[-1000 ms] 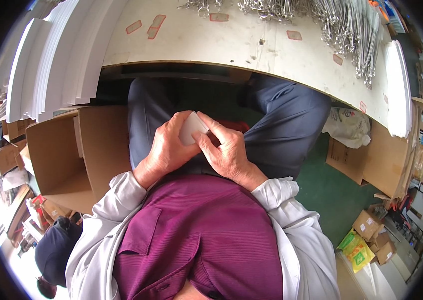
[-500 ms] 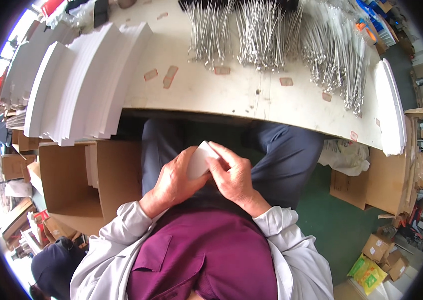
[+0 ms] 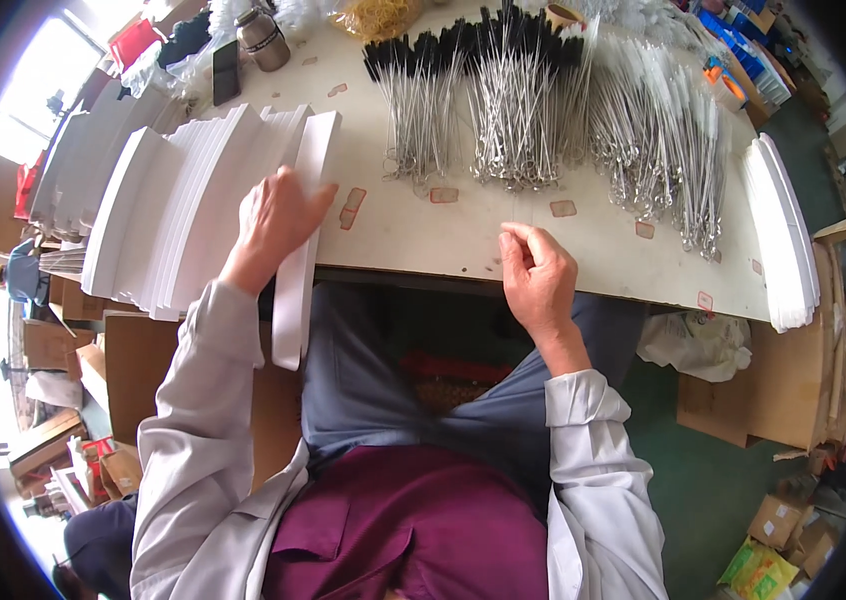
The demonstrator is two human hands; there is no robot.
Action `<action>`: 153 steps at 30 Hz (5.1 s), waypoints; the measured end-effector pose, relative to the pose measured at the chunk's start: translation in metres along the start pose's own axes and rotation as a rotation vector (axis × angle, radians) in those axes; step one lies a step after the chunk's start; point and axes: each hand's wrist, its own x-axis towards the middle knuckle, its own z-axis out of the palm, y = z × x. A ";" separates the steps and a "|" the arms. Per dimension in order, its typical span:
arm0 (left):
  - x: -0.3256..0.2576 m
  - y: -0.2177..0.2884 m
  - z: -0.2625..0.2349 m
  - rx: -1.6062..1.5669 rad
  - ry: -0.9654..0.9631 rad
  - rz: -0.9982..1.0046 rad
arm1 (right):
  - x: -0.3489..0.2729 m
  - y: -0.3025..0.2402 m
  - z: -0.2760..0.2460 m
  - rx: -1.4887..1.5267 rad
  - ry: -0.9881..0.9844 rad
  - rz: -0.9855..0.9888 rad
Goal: Assembling wire brushes and packing them into white cardboard sleeves and a larger box.
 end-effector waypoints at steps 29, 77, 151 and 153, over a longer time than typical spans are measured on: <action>0.051 0.064 0.010 -0.893 0.046 0.245 | 0.062 -0.038 0.027 -0.173 -0.149 -0.477; -0.071 0.184 0.016 -0.689 -0.105 0.860 | 0.060 0.022 -0.113 1.056 0.318 0.638; 0.035 0.132 -0.174 -1.348 -0.288 0.496 | 0.115 -0.038 -0.078 1.022 -0.379 0.363; 0.023 0.142 -0.162 -1.464 -0.392 0.373 | 0.103 -0.057 -0.072 1.122 -0.552 0.320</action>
